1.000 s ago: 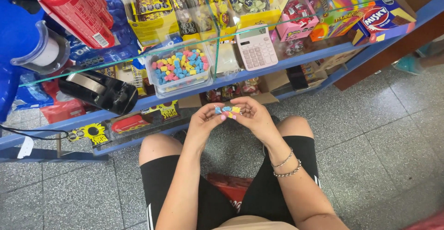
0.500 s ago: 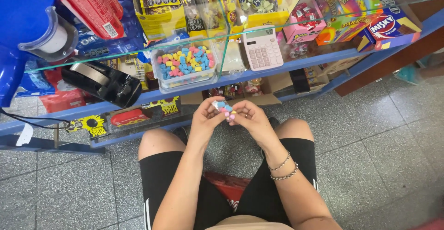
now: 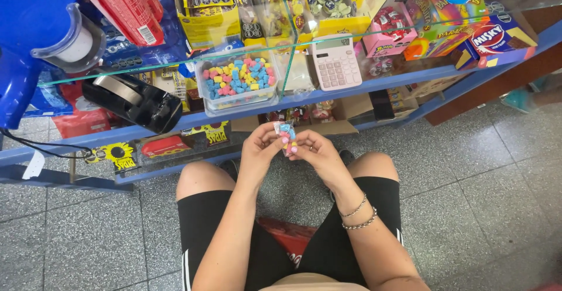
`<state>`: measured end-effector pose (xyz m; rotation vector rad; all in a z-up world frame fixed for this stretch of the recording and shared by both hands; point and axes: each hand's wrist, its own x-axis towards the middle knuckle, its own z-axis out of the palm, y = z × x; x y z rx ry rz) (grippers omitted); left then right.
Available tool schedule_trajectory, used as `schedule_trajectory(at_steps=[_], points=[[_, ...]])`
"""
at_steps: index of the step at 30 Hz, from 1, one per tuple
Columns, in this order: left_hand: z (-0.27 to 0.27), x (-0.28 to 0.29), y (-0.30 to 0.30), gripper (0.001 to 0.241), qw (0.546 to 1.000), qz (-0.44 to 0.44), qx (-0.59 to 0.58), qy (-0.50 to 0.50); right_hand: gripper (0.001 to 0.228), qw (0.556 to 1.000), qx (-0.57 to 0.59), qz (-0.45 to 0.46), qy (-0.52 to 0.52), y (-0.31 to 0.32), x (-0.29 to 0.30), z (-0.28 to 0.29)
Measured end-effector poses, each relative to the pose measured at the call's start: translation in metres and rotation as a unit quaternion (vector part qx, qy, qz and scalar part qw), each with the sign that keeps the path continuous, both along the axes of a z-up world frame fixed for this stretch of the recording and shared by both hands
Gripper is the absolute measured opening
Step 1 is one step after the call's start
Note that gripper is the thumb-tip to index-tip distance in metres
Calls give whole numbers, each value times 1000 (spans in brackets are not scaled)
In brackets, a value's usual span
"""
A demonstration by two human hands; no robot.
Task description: Picking small star-shaped candies from a tray and placing them into a small plastic bag, with occasional use of a calculator.
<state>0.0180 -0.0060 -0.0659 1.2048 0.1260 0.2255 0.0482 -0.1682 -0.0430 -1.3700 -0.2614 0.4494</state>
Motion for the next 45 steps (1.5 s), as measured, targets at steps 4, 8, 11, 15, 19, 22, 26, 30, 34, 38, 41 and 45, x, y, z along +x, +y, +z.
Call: schedule_trajectory(at_steps=[4, 8, 11, 15, 19, 22, 26, 30, 34, 38, 41, 45], points=[[7, -1, -1, 26, 1000, -16, 21, 15, 22, 999, 35, -13, 16, 2, -2, 3], [6, 0, 3, 20, 999, 8, 44, 26, 23, 999, 35, -6, 22, 2, -1, 1], [6, -1, 2, 20, 999, 20, 24, 29, 20, 999, 30, -8, 25, 3, -1, 1], [-4, 2, 3, 18, 999, 26, 22, 22, 19, 1000, 17, -5, 15, 0, 4, -9], [-6, 3, 4, 18, 999, 27, 1, 24, 20, 1000, -7, -12, -5, -2, 8, -15], [-3, 2, 3, 17, 999, 24, 8, 30, 20, 1000, -5, -21, -17, -2, 8, -19], [-11, 11, -4, 23, 999, -1, 29, 29, 21, 998, 10, -42, -38, -6, 13, -26], [-44, 44, -1, 21, 995, -70, 65, 20, 23, 994, -17, -72, -79, -24, 44, -20], [-93, 63, 6, 20, 994, -96, 32, 49, 24, 829, -333, -252, -373, -54, 117, -10], [-93, 64, 1, 19, 987, -138, 14, 78, 36, 796, -411, -221, -385, -56, 177, -2], [-91, 66, 3, 23, 985, -147, 9, 84, 36, 817, -450, -201, -300, -50, 189, 4], [-89, 75, 12, 24, 986, -142, 1, 84, 33, 768, -493, -213, -349, -62, 217, -31]])
